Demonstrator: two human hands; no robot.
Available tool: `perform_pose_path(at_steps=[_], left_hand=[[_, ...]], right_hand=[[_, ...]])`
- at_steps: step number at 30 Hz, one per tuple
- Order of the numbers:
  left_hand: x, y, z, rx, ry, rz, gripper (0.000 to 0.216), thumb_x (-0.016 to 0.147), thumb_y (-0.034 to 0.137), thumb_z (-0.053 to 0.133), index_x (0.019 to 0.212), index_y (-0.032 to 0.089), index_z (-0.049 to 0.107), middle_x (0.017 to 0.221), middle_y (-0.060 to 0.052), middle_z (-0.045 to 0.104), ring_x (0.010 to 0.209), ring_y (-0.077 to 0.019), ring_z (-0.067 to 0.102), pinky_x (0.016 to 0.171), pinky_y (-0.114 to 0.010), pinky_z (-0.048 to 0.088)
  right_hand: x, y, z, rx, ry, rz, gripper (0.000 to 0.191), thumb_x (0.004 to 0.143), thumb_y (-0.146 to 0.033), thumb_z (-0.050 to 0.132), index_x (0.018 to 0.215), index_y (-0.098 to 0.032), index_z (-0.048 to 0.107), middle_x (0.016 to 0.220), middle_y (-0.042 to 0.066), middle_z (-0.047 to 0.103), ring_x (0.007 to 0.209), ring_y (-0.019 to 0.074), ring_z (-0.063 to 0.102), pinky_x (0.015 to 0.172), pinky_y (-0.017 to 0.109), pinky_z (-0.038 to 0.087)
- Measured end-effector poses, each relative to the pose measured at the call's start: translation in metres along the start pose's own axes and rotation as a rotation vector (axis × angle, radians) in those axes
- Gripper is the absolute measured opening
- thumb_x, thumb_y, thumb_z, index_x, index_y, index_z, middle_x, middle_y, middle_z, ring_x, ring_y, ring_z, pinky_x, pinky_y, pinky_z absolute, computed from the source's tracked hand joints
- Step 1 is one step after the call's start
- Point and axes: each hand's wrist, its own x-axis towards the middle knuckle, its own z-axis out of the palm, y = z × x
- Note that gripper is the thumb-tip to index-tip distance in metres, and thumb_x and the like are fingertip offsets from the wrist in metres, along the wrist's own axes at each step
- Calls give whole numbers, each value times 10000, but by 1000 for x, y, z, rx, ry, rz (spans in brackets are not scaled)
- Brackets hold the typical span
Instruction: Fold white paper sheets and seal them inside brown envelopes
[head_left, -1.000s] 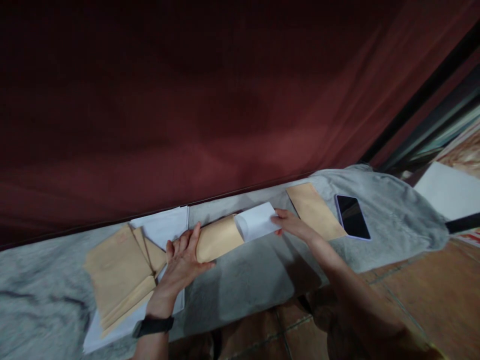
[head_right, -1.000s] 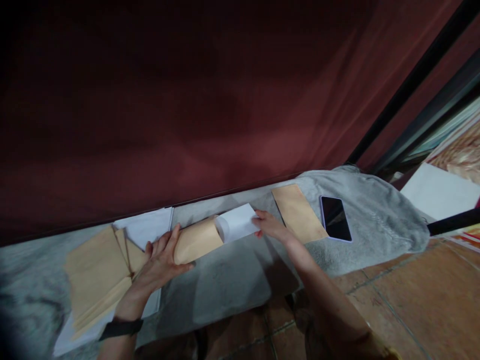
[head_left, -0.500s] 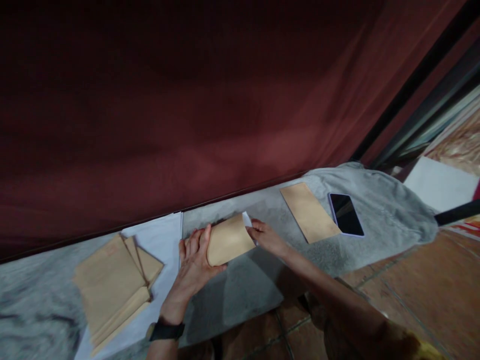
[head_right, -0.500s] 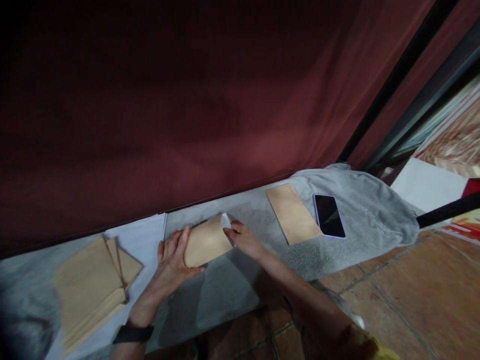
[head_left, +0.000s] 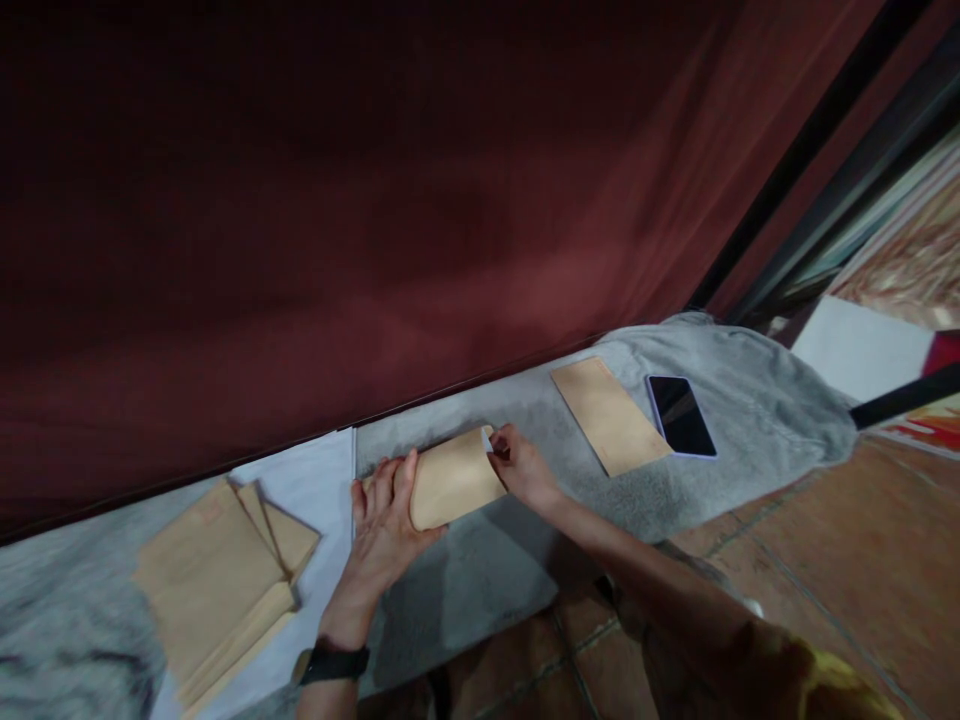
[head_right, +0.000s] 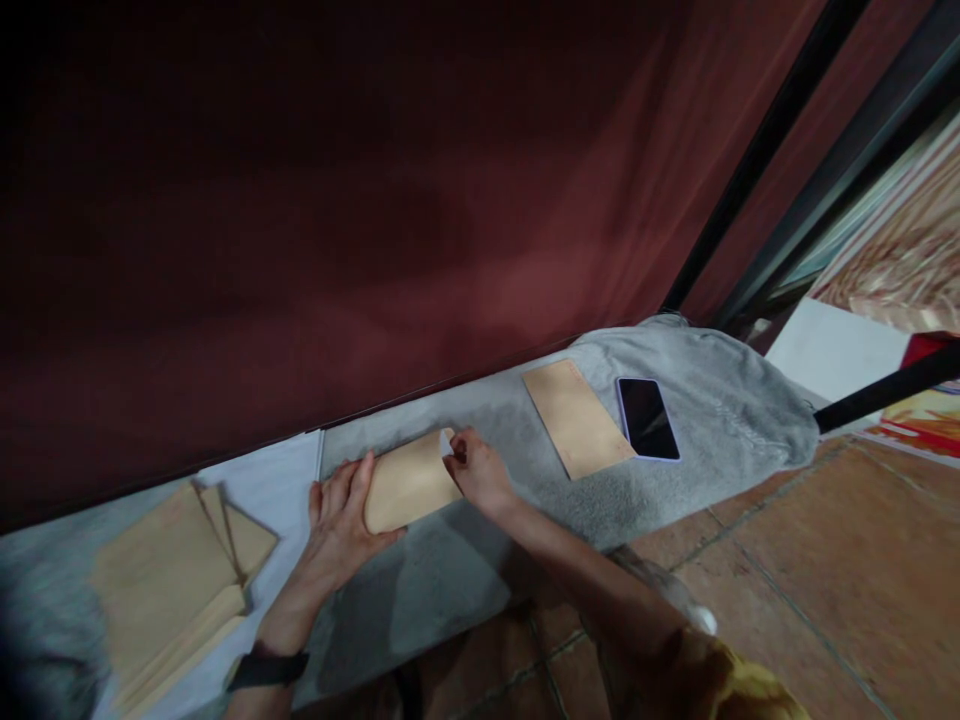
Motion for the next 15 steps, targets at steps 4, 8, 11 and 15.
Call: perform_pose_path(at_steps=[4, 8, 11, 15], left_hand=[[0, 1, -1, 18, 27, 31, 1106, 746, 415, 792, 1641, 198, 179, 1538, -229, 445, 1474, -417, 374, 1224, -666, 151], [1, -1, -1, -18, 35, 23, 1079, 768, 442, 787, 1642, 209, 198, 1601, -233, 391, 1536, -424, 279, 1235, -678, 104], [2, -1, -1, -121, 71, -75, 1075, 781, 488, 788, 1648, 248, 198, 1689, -216, 257, 1575, -430, 185, 1232, -703, 83], [7, 11, 0, -465, 289, -363, 1018, 784, 552, 798, 1616, 263, 287, 1703, -189, 196, 1575, -385, 213, 1255, -587, 238]], right_hand=[[3, -1, 0, 158, 25, 85, 517, 745, -157, 684, 1250, -241, 615, 825, -19, 693, 722, 178, 652, 670, 280, 483], [7, 1, -4, 384, -151, 198, 168, 717, -184, 682, 878, -228, 701, 734, -29, 686, 688, 170, 635, 649, 273, 487], [8, 3, -9, 562, -163, 242, 39, 681, -231, 668, 717, -224, 655, 680, -26, 671, 655, 164, 612, 631, 268, 479], [8, 5, -9, 676, -67, 249, 153, 654, -301, 643, 789, -231, 646, 709, -15, 694, 675, 176, 632, 620, 271, 491]])
